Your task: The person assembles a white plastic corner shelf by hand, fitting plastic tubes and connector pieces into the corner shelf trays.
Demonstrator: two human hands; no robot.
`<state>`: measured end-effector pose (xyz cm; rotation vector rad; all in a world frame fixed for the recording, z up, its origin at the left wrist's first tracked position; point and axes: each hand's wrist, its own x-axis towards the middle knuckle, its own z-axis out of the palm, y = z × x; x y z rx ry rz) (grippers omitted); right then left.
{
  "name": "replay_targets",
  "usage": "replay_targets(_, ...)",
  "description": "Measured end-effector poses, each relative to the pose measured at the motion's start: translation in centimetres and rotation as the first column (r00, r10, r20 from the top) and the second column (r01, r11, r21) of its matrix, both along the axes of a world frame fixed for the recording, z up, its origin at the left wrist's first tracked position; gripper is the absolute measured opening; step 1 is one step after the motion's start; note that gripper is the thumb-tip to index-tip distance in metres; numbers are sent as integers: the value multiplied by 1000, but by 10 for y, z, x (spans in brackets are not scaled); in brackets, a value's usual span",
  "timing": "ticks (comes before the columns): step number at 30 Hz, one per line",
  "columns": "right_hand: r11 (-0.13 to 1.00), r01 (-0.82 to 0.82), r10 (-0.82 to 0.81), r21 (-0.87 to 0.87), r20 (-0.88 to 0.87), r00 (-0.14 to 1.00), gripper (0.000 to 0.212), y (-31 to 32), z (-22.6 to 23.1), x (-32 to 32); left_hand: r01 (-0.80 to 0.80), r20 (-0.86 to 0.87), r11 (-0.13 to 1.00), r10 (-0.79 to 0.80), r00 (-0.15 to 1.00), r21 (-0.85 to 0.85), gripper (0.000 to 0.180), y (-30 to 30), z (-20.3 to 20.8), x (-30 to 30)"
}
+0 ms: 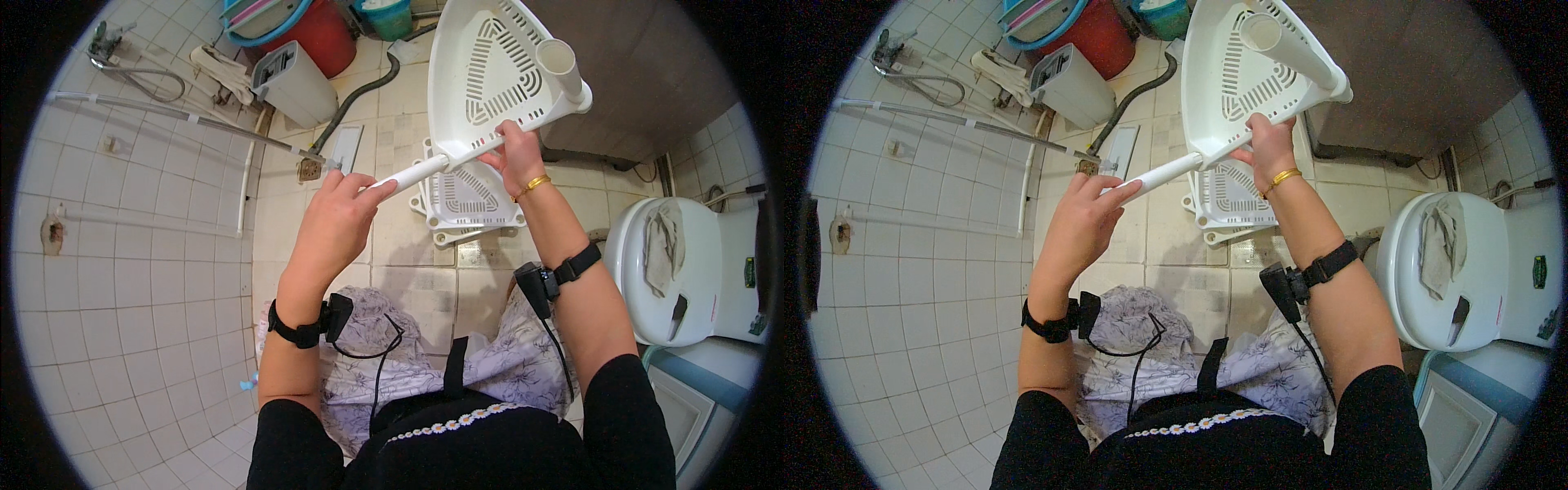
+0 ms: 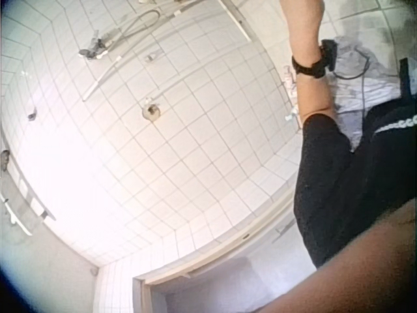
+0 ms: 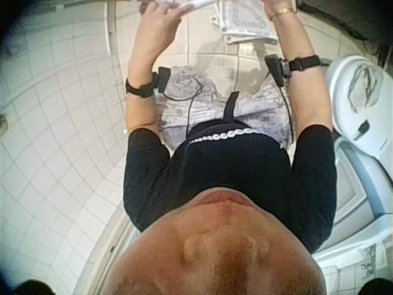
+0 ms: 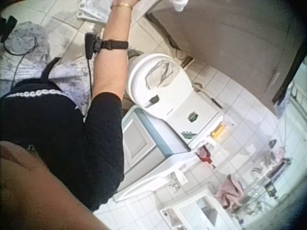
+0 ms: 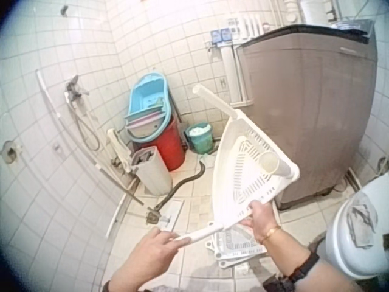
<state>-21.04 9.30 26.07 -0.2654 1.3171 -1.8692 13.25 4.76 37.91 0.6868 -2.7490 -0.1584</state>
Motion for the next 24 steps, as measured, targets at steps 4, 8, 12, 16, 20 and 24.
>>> replay_targets(4, 999, -29, 28, -24, -9, 1000, 44, 0, -4, 5, 25, -41, 999, -23, 999, 27, 55, 3, 2, -3)
replay_targets(8, 994, -108, 108, -5, -21, 994, 51, -1, -11, 10, -9, 5, 999, 9, 1000, 35, 47, 8, -6, -10)
replay_targets(12, 982, -189, 190, -16, 87, 978, 59, 0, -23, 5, -62, 53, 998, 64, 997, -29, 42, 14, -4, -15)
replay_targets(16, 985, -174, 173, -1, 118, 978, 54, -4, -23, 7, 36, 63, 985, -26, 998, -166, 48, 12, 4, -13)
replay_targets(20, 966, -257, 259, -33, 149, 954, 49, 0, -27, 6, 108, -14, 988, -110, 994, -108, 66, 2, 3, -4)
replay_targets(24, 935, -347, 354, -74, 206, 912, 50, 0, -12, 22, 205, -401, 955, -106, 910, 212, 76, -21, 12, 29)
